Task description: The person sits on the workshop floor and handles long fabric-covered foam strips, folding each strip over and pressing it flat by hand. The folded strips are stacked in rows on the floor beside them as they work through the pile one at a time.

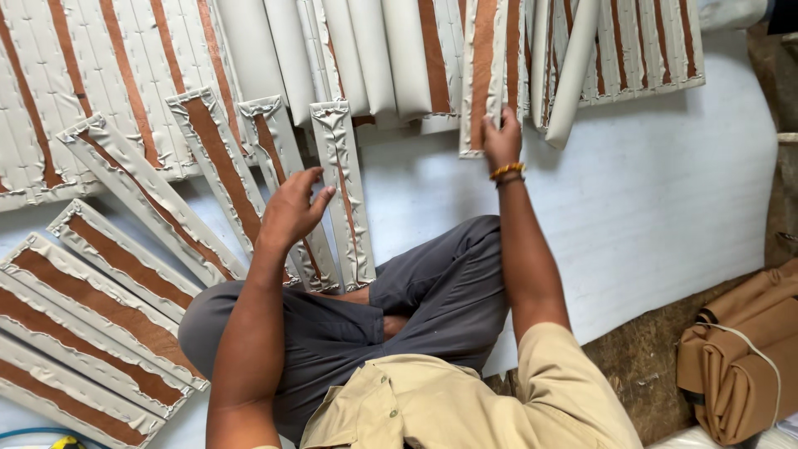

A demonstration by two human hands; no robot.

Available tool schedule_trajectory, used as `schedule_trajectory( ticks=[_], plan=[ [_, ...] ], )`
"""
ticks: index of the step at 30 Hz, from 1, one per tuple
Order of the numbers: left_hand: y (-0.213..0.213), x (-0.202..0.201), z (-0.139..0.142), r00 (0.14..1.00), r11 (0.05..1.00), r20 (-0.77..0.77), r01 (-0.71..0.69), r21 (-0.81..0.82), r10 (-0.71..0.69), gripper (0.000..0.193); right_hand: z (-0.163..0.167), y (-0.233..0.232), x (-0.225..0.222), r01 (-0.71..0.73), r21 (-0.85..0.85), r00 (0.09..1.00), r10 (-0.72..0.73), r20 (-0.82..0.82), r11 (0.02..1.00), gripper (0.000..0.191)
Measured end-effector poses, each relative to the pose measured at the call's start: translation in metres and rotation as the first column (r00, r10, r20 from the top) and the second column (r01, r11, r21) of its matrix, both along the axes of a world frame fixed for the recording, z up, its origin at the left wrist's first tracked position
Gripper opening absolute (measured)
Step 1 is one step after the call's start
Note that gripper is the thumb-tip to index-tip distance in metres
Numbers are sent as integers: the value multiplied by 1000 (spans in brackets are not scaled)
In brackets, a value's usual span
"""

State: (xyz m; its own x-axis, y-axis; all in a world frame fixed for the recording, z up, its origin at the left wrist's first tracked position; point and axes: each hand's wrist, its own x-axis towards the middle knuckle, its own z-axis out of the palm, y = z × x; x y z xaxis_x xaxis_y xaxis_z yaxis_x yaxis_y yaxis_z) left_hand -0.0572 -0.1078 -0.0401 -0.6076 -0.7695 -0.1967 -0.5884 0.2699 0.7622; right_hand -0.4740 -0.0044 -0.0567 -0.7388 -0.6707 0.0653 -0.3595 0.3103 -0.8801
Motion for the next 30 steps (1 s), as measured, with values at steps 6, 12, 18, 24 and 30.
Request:
schedule_trajectory(
  ticks=[6, 12, 18, 24, 30],
  plan=[
    [-1, 10, -7, 998, 999, 55, 17, -39, -15, 44, -13, -35, -29, -9, 45, 1000, 9, 3, 999, 16],
    [-21, 29, -2, 971, 990, 197, -126, -67, 137, 36, -23, -39, -25, 171, 22, 909, -149, -389, 985, 30],
    [-30, 33, 0, 947, 970, 210, -228, -88, 242, 40, -3, -75, 43, -174, -93, 864, 107, -492, 980, 17],
    [-28, 12, -27, 910, 905, 243, -240, -350, 336, 98, 1, -154, 175, -516, -26, 818, 483, -313, 856, 23],
    [-29, -9, -53, 840, 961, 468, -238, -137, 275, 142, 1, -217, 258, -458, 163, 807, 486, -336, 874, 44]
  ],
)
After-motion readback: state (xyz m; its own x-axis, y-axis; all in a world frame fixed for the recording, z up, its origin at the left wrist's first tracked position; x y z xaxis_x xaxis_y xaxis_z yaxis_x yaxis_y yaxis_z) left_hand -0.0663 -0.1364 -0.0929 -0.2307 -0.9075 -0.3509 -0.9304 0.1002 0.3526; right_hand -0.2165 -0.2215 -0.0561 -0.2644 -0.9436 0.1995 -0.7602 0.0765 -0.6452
